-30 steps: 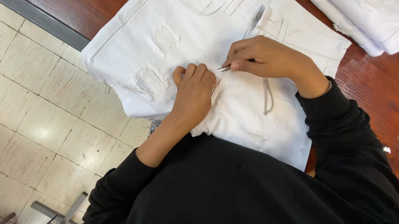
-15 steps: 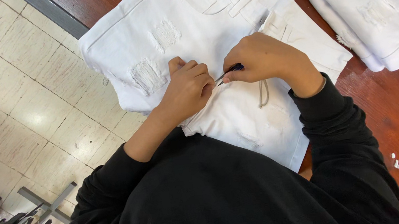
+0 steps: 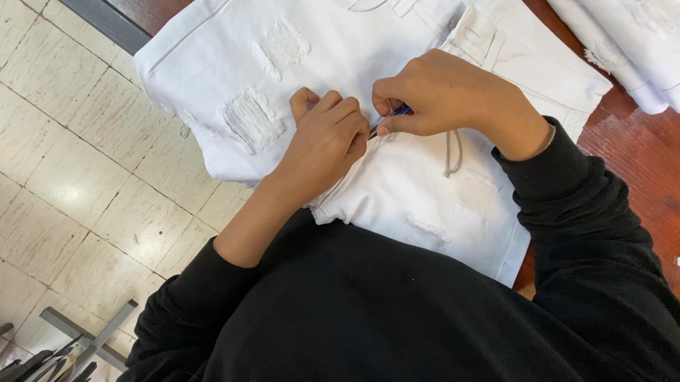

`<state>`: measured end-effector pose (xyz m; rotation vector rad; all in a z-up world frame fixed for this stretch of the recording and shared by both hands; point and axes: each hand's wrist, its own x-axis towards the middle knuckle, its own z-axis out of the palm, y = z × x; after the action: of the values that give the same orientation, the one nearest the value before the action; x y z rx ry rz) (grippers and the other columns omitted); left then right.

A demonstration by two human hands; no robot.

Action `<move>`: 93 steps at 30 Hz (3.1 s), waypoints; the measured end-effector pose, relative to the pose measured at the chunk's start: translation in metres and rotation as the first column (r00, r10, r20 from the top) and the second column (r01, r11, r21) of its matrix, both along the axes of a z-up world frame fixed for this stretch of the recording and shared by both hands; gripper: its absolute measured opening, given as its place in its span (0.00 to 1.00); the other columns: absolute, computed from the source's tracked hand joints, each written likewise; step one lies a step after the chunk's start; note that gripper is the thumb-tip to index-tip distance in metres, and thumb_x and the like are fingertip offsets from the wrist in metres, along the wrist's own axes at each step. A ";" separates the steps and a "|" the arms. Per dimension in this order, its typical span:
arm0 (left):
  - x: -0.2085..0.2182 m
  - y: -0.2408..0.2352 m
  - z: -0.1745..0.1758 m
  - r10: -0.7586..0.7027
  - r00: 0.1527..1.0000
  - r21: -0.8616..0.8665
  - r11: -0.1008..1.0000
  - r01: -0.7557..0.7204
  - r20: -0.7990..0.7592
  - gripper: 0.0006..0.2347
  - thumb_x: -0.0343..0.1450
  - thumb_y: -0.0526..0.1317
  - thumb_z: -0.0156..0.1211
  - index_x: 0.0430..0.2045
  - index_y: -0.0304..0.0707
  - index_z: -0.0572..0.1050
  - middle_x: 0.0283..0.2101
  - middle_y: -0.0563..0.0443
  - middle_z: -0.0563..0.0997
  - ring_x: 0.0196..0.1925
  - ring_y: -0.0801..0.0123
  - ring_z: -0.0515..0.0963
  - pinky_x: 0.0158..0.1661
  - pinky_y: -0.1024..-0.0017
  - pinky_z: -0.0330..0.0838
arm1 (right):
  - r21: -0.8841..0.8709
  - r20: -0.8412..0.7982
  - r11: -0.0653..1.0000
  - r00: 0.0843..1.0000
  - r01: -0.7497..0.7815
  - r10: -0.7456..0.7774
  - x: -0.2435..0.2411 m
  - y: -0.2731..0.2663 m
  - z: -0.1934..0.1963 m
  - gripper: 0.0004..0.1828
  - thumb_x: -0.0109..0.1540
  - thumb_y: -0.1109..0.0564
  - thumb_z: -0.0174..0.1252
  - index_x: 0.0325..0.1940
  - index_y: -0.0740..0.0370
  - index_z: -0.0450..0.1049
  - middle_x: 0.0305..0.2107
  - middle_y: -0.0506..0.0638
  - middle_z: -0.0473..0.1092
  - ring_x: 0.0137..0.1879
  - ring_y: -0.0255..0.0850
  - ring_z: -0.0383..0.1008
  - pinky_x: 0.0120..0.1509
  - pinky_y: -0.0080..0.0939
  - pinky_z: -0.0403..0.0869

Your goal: The person uses tweezers to pull threads from the fabric of white jeans laid on a wooden table, creating distressed holes. They then use scissors to trim loose threads at the hem and continue pulling threads from the waistband area.

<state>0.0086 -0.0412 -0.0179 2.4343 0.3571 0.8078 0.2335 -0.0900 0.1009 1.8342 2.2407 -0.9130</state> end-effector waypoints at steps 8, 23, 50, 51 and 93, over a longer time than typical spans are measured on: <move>-0.003 0.001 0.013 0.013 1.000 0.092 0.996 -0.015 0.016 0.07 0.77 0.32 0.62 0.29 0.41 0.73 0.33 0.53 0.69 0.42 0.60 0.71 0.56 0.49 0.52 | 0.048 -0.063 0.998 0.998 -0.026 0.029 0.005 -0.004 -0.013 0.14 0.66 0.42 0.68 0.41 0.51 0.76 0.22 0.48 0.79 0.36 0.51 0.84 0.48 0.52 0.79; -0.005 0.000 0.018 0.017 1.000 -0.091 0.996 -0.015 0.020 0.07 0.70 0.32 0.69 0.24 0.42 0.77 0.28 0.56 0.72 0.36 0.62 0.72 0.53 0.53 0.54 | -0.010 -0.055 1.000 0.998 0.016 -0.016 0.010 0.001 0.003 0.15 0.65 0.43 0.70 0.41 0.55 0.80 0.25 0.51 0.82 0.38 0.54 0.85 0.50 0.54 0.78; -0.002 0.002 -0.002 -0.031 0.997 0.279 0.960 0.011 0.068 0.07 0.78 0.31 0.58 0.28 0.39 0.73 0.32 0.52 0.68 0.39 0.60 0.69 0.55 0.49 0.55 | 0.043 -0.012 0.998 0.999 -0.051 0.052 0.001 -0.003 -0.010 0.11 0.66 0.45 0.68 0.38 0.50 0.77 0.20 0.45 0.78 0.35 0.49 0.84 0.48 0.49 0.78; -0.001 0.001 -0.004 -0.031 0.997 0.275 0.961 0.009 0.076 0.07 0.78 0.32 0.57 0.28 0.39 0.73 0.32 0.52 0.68 0.39 0.60 0.69 0.56 0.49 0.55 | 0.050 -0.005 0.997 0.998 -0.061 0.061 0.001 -0.004 -0.012 0.11 0.66 0.45 0.68 0.39 0.50 0.76 0.20 0.45 0.78 0.35 0.49 0.84 0.47 0.49 0.78; 0.007 -0.034 0.009 0.164 0.984 -0.210 0.962 -0.176 -0.072 0.08 0.69 0.27 0.70 0.30 0.40 0.76 0.32 0.55 0.74 0.34 0.57 0.73 0.37 0.59 0.61 | 0.047 -0.240 0.999 0.971 0.021 -0.009 0.049 0.009 -0.031 0.07 0.68 0.52 0.70 0.39 0.56 0.86 0.26 0.41 0.78 0.32 0.36 0.74 0.40 0.39 0.69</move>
<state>0.0153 -0.0753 -0.0093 2.2466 0.6486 0.7334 0.2829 -0.0814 0.0695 1.8524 2.4090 -1.1488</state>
